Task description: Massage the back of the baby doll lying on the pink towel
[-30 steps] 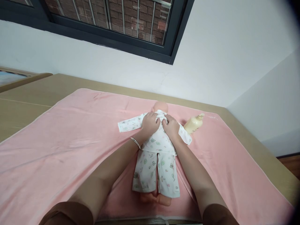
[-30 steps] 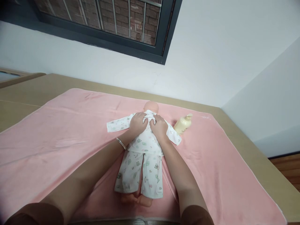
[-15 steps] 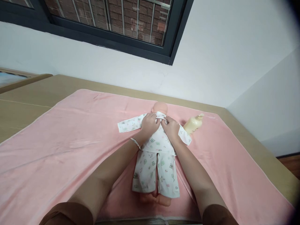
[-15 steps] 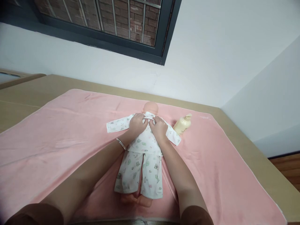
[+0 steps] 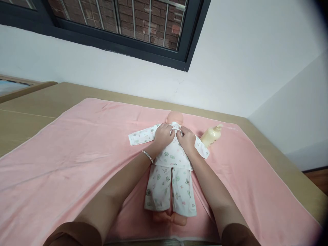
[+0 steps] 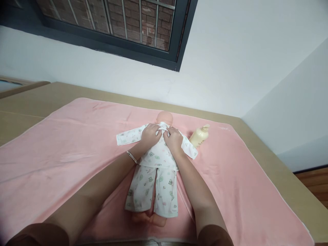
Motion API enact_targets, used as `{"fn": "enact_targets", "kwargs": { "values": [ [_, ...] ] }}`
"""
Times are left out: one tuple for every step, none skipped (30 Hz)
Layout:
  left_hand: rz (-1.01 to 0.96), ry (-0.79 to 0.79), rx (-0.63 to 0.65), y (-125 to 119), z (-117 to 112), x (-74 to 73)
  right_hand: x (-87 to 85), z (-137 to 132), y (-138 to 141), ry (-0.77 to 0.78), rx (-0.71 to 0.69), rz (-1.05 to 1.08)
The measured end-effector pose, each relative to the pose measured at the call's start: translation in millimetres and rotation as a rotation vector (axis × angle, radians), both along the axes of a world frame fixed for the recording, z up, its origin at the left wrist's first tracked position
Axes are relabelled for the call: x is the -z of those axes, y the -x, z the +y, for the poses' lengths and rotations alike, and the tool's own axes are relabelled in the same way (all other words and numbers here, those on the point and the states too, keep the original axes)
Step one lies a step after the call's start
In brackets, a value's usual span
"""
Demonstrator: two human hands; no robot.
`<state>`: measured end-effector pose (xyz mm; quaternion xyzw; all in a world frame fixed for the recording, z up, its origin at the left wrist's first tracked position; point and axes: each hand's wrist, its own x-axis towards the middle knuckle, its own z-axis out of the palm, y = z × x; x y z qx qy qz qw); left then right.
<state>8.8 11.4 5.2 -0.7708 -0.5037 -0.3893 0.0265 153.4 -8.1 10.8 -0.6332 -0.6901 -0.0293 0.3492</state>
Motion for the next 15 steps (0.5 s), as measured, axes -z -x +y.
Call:
{"fn": "enact_targets", "kwargs": {
  "values": [
    [0.0,-0.009,-0.023,0,-1,0.7,0.1,-2,1,-0.003,0.034,0.005],
    [0.001,-0.018,-0.043,-1,-2,1.3,-0.1,-4,2,0.0,0.065,0.006],
    [0.0,-0.024,-0.059,-1,-3,1.9,-0.6,-5,3,0.005,0.089,0.006],
    [-0.006,-0.03,-0.07,-2,-3,2.4,-1.3,-6,4,0.014,0.108,0.009],
    [-0.015,-0.035,-0.076,-2,-3,2.7,-2.2,-7,5,0.023,0.121,0.015],
    [-0.026,-0.039,-0.081,-3,-4,3.0,-3.2,-8,5,0.031,0.13,0.025],
    [-0.037,-0.041,-0.087,-3,-4,3.2,-4.4,-8,6,0.037,0.135,0.036],
    [-0.047,-0.04,-0.094,-3,-3,3.3,-5.7,-8,6,0.044,0.137,0.046],
    [-0.054,-0.035,-0.102,-3,-3,3.3,-7.1,-8,6,0.051,0.138,0.057],
    [-0.058,-0.027,-0.111,-4,-3,3.2,-8.4,-9,6,0.057,0.138,0.065],
    [-0.059,-0.017,-0.119,-4,-3,3.0,-9.6,-9,6,0.064,0.137,0.072],
    [-0.058,-0.004,-0.125,-4,-3,2.6,-10.6,-9,6,0.071,0.135,0.077],
    [-0.058,0.009,-0.129,-4,-3,2.2,-11.4,-9,6,0.077,0.13,0.08],
    [-0.059,0.022,-0.132,-4,-3,1.6,-12.0,-9,6,0.082,0.123,0.082],
    [-0.061,0.036,-0.132,-3,-4,0.9,-12.4,-9,6,0.086,0.116,0.081]
  ]
}}
